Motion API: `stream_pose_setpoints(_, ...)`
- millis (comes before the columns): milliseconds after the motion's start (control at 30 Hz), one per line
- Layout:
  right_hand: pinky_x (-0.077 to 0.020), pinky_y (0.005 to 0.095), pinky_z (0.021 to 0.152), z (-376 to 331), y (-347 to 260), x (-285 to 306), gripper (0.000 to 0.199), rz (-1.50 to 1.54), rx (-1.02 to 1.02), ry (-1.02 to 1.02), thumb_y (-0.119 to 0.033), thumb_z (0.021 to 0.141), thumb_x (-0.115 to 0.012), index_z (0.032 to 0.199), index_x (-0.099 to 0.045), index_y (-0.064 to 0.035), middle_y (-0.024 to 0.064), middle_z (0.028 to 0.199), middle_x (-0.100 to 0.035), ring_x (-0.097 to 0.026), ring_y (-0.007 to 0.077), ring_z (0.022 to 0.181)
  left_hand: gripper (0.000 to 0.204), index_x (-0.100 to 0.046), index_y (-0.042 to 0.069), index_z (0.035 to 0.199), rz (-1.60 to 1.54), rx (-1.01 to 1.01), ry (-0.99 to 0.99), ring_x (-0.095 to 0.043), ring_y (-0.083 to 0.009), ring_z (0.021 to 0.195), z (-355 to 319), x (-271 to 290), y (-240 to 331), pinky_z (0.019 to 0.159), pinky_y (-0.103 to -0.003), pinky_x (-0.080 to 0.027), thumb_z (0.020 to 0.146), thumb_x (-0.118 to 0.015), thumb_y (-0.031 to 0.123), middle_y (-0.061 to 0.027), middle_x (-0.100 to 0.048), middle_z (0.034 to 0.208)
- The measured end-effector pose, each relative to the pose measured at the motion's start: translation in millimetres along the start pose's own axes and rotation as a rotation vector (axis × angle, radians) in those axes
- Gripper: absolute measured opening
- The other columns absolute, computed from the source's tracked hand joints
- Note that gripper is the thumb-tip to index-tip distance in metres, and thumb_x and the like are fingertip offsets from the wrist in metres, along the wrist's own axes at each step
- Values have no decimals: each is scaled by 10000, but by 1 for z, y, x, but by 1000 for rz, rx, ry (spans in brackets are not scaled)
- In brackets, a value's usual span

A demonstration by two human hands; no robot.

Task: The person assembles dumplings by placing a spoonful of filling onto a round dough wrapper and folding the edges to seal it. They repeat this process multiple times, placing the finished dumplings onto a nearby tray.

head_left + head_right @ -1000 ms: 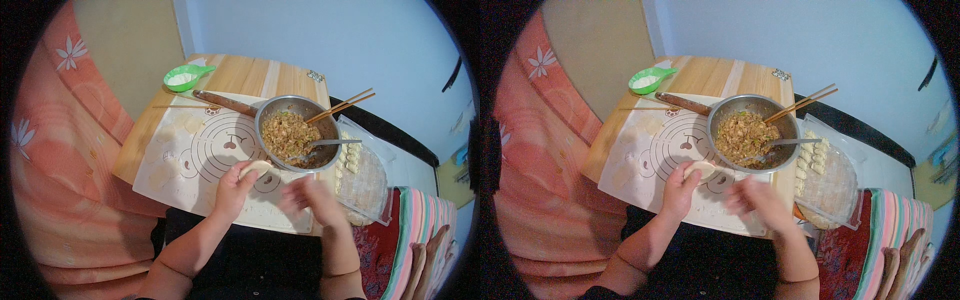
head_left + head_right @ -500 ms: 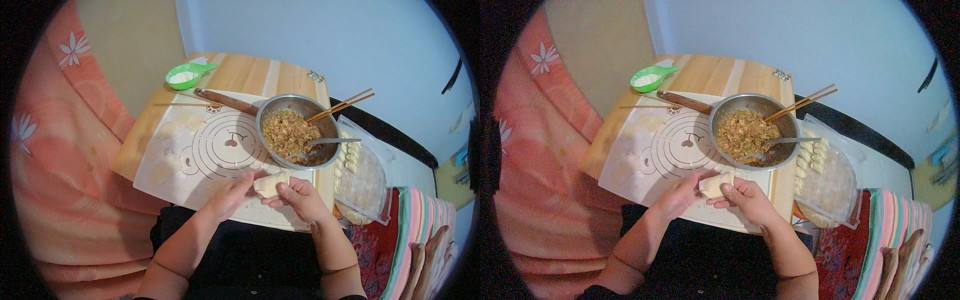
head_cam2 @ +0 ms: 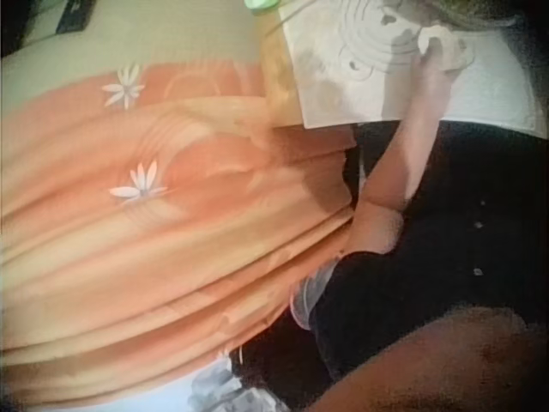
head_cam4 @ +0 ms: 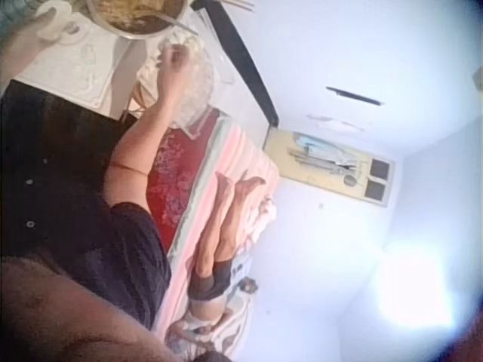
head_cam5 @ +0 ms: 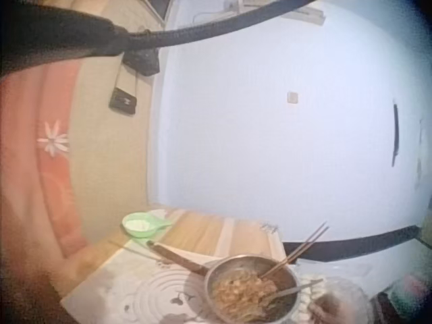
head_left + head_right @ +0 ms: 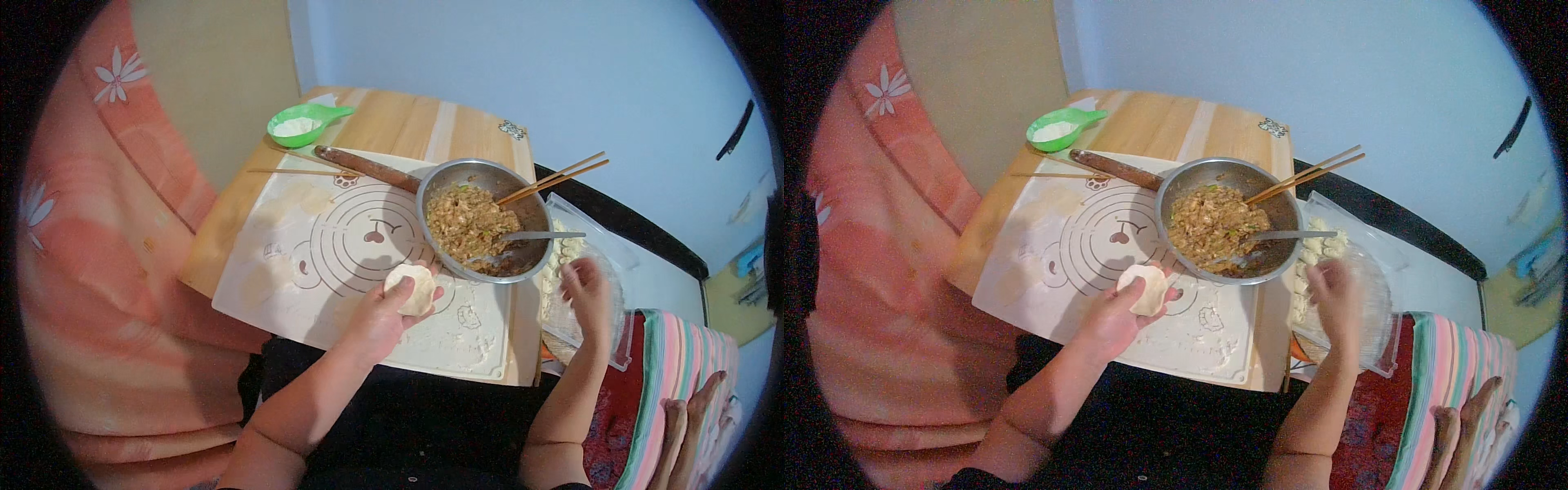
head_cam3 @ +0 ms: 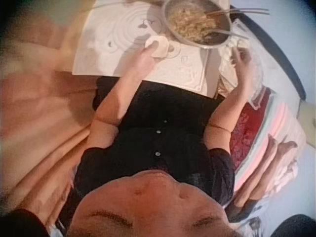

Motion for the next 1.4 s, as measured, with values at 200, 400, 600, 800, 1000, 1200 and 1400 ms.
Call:
stream_pose_setpoints(200,-493,286,733,40,6,-6,435,67,327,160,27,809,-608,1223,-556,-94,77,1012,-597,-594,172,809,359,-459,56,1251,-76,-7,23,-558,-216,1092,7,5,1,906,-327,-449,951,-476,251,-92,-538,1240)
stream_pose_setpoints(400,-482,305,723,56,6,-2,334,24,246,150,-17,803,-623,1128,-622,-95,89,899,-628,-613,207,834,350,-469,44,1239,-87,-19,30,-558,-229,1092,8,7,6,899,-341,-452,953,-470,247,-123,-541,1233)
stream_pose_setpoints(600,-464,310,709,57,-1,11,330,-347,436,395,-46,802,-629,1127,-619,-106,83,859,-581,-591,218,827,352,-453,38,1251,-85,5,44,-562,-243,1087,9,7,7,895,-347,-457,959,-454,235,-151,-540,1230)
stream_pose_setpoints(800,-477,319,686,56,3,19,160,-47,319,234,-76,799,-650,948,-668,-20,101,818,-640,-619,253,763,387,-439,29,1280,-36,16,34,-553,-237,1099,12,6,5,888,-330,-450,964,-439,253,-152,-540,1238)
stream_pose_setpoints(1000,-474,312,620,26,-46,-6,122,-113,516,55,-109,822,-647,846,-659,10,99,778,-637,-614,214,706,396,-433,17,1286,-60,3,13,-559,-242,1088,15,10,0,882,-327,-462,961,-449,242,-159,-548,1220)
stream_pose_setpoints(1200,-473,325,611,12,-58,-14,94,-48,662,192,-71,833,-617,861,-670,1,118,758,-623,-611,248,690,394,-440,20,1275,-76,-1,23,-561,-237,1082,15,12,0,862,-322,-463,955,-460,248,-160,-545,1225)
stream_pose_setpoints(1400,-486,343,627,13,-56,-38,101,-141,753,202,-91,821,-625,869,-679,-21,118,772,-634,-607,282,708,403,-438,24,1278,-61,6,32,-563,-228,1078,14,11,1,842,-311,-460,956,-452,267,-158,-540,1235)
Point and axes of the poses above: each hand's wrist, its own z-axis towards the middle knuckle, its own x-axis out of the back of the hand, y = z × x, the point moved 3 cm from there along z, towards the middle knuckle
